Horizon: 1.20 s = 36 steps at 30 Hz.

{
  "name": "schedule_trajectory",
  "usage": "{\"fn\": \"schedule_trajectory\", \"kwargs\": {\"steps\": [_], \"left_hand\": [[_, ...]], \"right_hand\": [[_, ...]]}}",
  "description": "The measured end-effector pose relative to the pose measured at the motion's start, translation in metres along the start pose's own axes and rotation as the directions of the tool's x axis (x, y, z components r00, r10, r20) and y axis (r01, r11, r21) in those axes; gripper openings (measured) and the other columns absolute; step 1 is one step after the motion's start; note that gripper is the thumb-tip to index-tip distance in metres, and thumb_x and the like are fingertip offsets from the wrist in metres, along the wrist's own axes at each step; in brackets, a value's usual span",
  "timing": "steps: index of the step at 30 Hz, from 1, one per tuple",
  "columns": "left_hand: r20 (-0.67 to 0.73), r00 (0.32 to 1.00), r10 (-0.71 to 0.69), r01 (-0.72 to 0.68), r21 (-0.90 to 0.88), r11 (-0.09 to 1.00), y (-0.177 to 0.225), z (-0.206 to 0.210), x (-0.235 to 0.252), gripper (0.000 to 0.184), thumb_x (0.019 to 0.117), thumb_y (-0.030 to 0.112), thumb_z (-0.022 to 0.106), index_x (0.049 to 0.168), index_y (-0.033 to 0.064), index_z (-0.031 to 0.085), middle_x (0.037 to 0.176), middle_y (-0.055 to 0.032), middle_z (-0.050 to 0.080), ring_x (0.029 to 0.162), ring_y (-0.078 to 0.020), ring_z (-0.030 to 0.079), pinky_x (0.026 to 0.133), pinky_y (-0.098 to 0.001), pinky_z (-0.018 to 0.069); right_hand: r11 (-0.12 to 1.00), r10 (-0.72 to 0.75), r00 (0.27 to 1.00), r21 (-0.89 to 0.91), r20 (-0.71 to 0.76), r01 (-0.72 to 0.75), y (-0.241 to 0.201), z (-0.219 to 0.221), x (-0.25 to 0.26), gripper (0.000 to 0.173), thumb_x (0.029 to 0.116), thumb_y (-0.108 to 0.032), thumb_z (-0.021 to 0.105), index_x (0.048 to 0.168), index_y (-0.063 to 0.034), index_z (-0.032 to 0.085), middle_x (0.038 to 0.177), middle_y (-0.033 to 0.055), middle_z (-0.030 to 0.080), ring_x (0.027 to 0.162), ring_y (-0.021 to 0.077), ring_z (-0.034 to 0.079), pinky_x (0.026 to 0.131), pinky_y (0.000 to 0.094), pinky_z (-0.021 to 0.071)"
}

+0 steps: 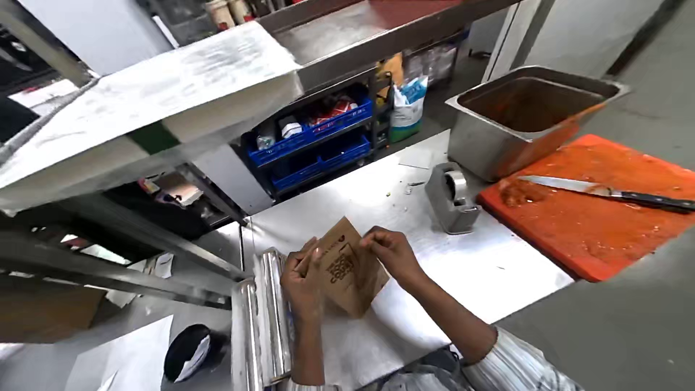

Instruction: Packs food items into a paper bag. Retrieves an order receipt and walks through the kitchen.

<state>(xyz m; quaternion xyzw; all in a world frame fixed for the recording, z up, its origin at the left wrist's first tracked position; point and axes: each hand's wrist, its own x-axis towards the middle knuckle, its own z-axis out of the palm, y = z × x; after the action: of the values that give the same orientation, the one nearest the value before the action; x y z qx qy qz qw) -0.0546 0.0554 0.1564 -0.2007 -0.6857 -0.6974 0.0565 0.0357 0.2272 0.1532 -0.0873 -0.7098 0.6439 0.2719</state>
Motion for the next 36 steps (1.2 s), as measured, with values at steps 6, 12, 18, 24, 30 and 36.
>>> {"fn": "schedule_trajectory", "kwargs": {"steps": [6, 12, 18, 24, 30, 36], "left_hand": [[0.039, 0.999, 0.03, -0.03, 0.006, 1.0, 0.002, -0.004, -0.002, 0.004, 0.0935, 0.007, 0.069, 0.098, 0.0051, 0.068, 0.095, 0.0011, 0.075, 0.084, -0.0048, 0.07, 0.076, -0.0228, 0.0596], [0.074, 0.995, 0.064, -0.064, -0.012, 0.998, 0.0, -0.002, -0.002, 0.009, 0.0944, 0.005, 0.068, 0.103, 0.0041, 0.067, 0.103, -0.0008, 0.076, 0.093, -0.0075, 0.072, 0.085, -0.0262, 0.0604], [-0.056, 0.998, 0.007, -0.007, -0.007, 1.0, 0.003, 0.007, -0.011, 0.011, 0.1004, 0.005, 0.051, 0.108, -0.0022, 0.056, 0.094, 0.0027, 0.067, 0.088, -0.0007, 0.065, 0.083, -0.0215, 0.0564], [-0.074, 0.994, 0.078, -0.082, -0.056, 0.995, -0.008, 0.007, -0.009, 0.007, 0.1024, 0.005, 0.048, 0.104, 0.0034, 0.055, 0.09, 0.0097, 0.062, 0.085, 0.0016, 0.063, 0.083, -0.0215, 0.0563], [-0.018, 0.998, 0.059, -0.061, -0.145, 0.988, -0.007, 0.003, -0.005, 0.006, 0.1025, 0.002, 0.045, 0.103, 0.0034, 0.051, 0.085, 0.0093, 0.059, 0.08, 0.0015, 0.063, 0.079, -0.0209, 0.0565], [0.006, 0.999, 0.049, -0.048, -0.142, 0.989, -0.01, 0.001, 0.0, 0.008, 0.1035, 0.003, 0.044, 0.101, 0.0042, 0.051, 0.084, 0.0093, 0.06, 0.079, 0.0006, 0.063, 0.078, -0.0215, 0.0566]], "right_hand": [[0.986, 0.044, 0.999, -0.16, -0.032, -0.049, -0.015, 0.026, 0.019, 0.016, 0.0967, -0.017, 0.071, 0.088, -0.004, 0.073, 0.084, 0.0029, 0.063, 0.07, 0.0096, 0.057, 0.064, 0.0271, 0.0483], [0.841, 0.235, 0.971, -0.492, -0.043, -0.225, -0.009, 0.005, 0.028, 0.054, 0.0895, -0.055, 0.072, 0.067, -0.0078, 0.06, 0.059, 0.0043, 0.053, 0.056, 0.0222, 0.053, 0.054, 0.0478, 0.0417], [0.831, 0.049, 0.931, -0.503, -0.362, -0.239, 0.038, -0.105, -0.02, 0.039, 0.0953, -0.03, 0.073, 0.11, 0.0052, 0.066, 0.106, 0.0245, 0.067, 0.096, 0.0387, 0.066, 0.083, 0.0575, 0.0549], [0.837, 0.162, 0.624, -0.228, -0.765, -0.497, 0.08, -0.209, -0.005, 0.06, 0.098, -0.042, 0.064, 0.132, 0.0078, 0.057, 0.136, 0.0363, 0.051, 0.126, 0.0499, 0.051, 0.104, 0.0628, 0.0443], [0.723, 0.681, 0.514, 0.365, -0.521, -0.587, 0.072, -0.215, 0.03, 0.049, 0.0986, -0.04, 0.065, 0.135, -0.0067, 0.059, 0.135, 0.02, 0.058, 0.123, 0.0379, 0.054, 0.095, 0.0659, 0.0444], [0.871, 0.484, 0.642, 0.401, -0.595, -0.284, 0.076, -0.202, -0.002, 0.036, 0.1009, -0.022, 0.061, 0.132, -0.0032, 0.059, 0.123, 0.0138, 0.063, 0.108, 0.0256, 0.059, 0.085, 0.05, 0.0511]]}}
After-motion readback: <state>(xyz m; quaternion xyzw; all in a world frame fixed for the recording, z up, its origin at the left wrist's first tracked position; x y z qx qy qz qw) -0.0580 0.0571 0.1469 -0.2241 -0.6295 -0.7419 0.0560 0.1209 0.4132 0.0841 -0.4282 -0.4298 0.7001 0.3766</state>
